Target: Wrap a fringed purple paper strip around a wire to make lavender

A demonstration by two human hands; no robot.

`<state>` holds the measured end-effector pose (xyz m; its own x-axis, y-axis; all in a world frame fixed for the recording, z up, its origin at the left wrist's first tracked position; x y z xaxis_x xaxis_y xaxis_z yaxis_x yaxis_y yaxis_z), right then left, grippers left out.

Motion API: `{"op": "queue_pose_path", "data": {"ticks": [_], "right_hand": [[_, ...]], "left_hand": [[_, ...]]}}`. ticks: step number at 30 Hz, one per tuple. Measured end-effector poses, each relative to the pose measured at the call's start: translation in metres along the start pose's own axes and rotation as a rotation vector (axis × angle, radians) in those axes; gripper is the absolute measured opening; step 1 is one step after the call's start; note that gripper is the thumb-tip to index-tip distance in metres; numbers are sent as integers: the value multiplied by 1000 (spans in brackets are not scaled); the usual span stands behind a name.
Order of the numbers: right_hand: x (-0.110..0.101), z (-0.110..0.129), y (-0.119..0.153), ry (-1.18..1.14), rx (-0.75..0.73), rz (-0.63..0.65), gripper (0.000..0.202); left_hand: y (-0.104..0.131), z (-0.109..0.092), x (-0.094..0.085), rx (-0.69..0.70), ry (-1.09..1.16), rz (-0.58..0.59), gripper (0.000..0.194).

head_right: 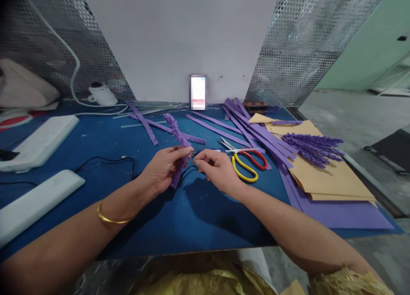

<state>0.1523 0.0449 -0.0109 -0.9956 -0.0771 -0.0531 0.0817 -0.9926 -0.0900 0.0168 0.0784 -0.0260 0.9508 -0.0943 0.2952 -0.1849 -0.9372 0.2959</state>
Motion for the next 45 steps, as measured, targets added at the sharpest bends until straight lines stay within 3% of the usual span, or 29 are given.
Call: {"op": "queue_pose_path", "data": {"ticks": [11, 16, 21, 40, 45], "right_hand": [[-3, -3, -3, -14, 8, -2, 20], [-5, 1, -2, -1, -18, -23, 18], [-1, 1, 0, 43, -44, 4, 16], [-1, 2, 3, 39, -73, -6, 14], [1, 2, 3, 35, -60, 15, 15]], "left_hand": [[1, 1, 0, -2, -24, 7, 23], [2, -1, 4, 11, -1, 51, 33], [2, 0, 1, 15, 26, -12, 36], [2, -3, 2, 40, 49, 37, 33], [1, -4, -1, 30, 74, -12, 25]]}}
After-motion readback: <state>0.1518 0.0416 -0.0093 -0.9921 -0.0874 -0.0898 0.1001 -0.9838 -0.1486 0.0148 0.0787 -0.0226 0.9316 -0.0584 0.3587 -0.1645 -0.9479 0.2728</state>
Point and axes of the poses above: each hand's wrist, its own y-axis away from the middle knuckle, its own x-axis out of the palm, z = x × y, the point moved 7 cm from there along -y, towards the middle knuckle, and after that the axes turned 7 degrees about -y, right-handed, at the moved point
